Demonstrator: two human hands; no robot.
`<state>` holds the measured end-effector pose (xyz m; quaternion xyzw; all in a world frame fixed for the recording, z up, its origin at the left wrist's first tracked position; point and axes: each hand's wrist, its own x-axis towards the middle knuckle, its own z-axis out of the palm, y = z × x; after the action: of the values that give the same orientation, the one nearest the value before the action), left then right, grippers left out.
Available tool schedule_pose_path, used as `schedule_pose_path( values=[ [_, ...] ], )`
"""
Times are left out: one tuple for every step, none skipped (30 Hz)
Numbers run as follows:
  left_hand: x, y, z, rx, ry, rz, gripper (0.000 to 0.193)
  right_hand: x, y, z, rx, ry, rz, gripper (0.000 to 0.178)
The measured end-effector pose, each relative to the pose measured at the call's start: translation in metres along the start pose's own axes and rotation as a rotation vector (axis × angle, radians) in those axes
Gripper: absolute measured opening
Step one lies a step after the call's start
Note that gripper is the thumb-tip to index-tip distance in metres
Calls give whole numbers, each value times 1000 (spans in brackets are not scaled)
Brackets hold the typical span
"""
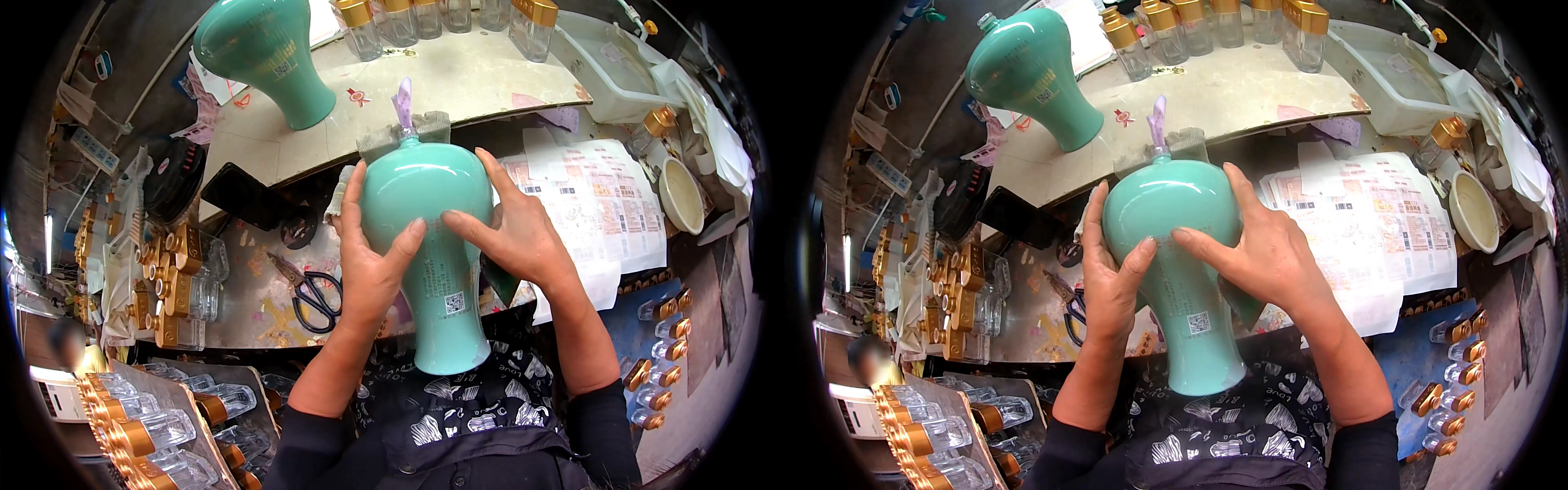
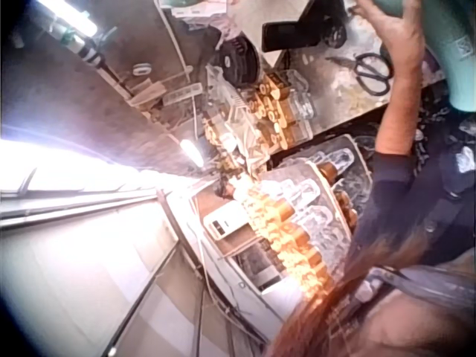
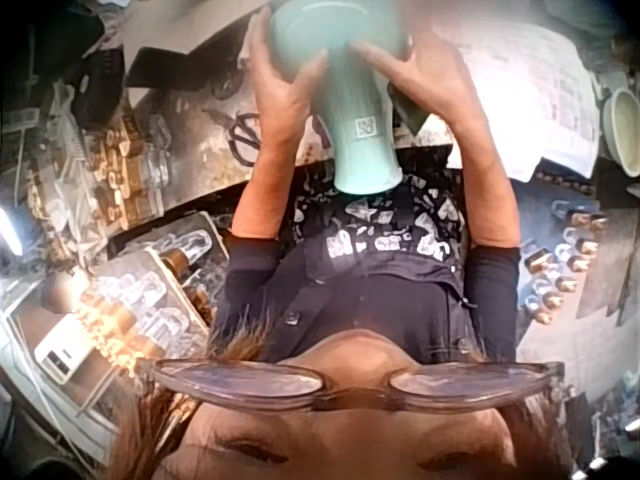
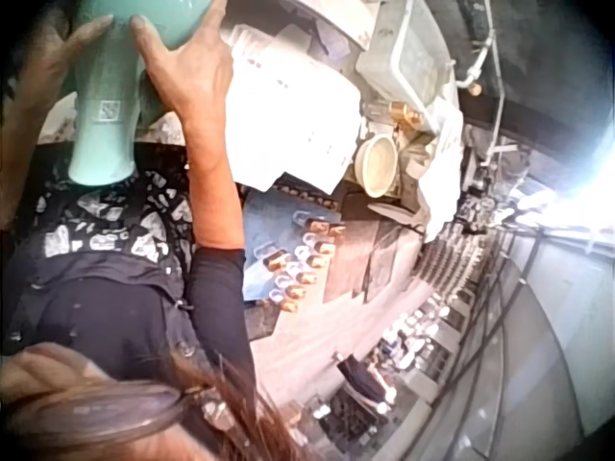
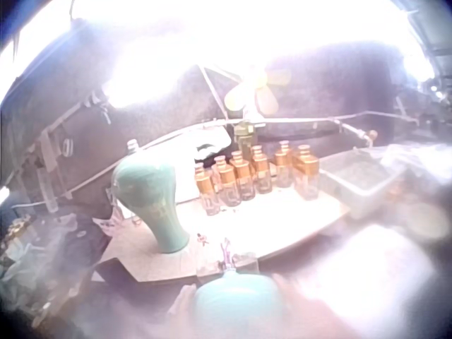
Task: The person applies a sticker to a light green vase, using scissors to trim the edges and a green card to smooth the surface. They repeatedly rub and press the sticker onto the vase to ensure it adheres properly.
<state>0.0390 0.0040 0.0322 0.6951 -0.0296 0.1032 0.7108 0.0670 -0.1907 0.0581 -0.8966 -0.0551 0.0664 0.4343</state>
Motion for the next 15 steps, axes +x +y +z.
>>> schedule_pose_path(
  values=[
    [0,-1,-1,18,3,0,87,0,-1,0,-3,0,0,100],
    [1,-4,-1,36,5,0,87,0,-1,0,-6,0,0,101],
    [1,-5,-2,54,8,-1,87,0,-2,-1,-9,0,0,101],
    [1,-5,-2,47,8,-1,87,0,-3,-1,-12,-4,6,101],
    [0,-4,-2,39,8,-1,87,0,-5,-2,-16,-8,11,101],
    [0,-4,-2,32,9,-1,87,0,-6,-2,-19,-13,16,102],
    [0,-4,-2,37,8,-6,86,0,-7,-2,-22,-13,23,102],
    [0,-4,-2,42,8,-11,86,0,-8,-2,-26,-13,30,101],
    [-1,-4,-2,47,8,-16,86,0,-8,-2,-29,-13,36,101],
    [-1,-3,-2,40,10,-21,86,0,-6,-1,-24,-6,30,100],
    [-1,-1,-1,33,12,-26,86,1,-3,1,-19,1,24,99],
    [-1,1,0,27,14,-30,86,1,-1,1,-14,8,18,98],
    [-1,5,2,31,13,-43,87,2,-1,0,27,-12,45,96],
    [-1,9,3,35,11,-56,87,2,-2,-2,67,-32,72,95],
    [-1,11,4,39,10,-69,87,2,-3,-4,108,-52,99,93]
  ],
)
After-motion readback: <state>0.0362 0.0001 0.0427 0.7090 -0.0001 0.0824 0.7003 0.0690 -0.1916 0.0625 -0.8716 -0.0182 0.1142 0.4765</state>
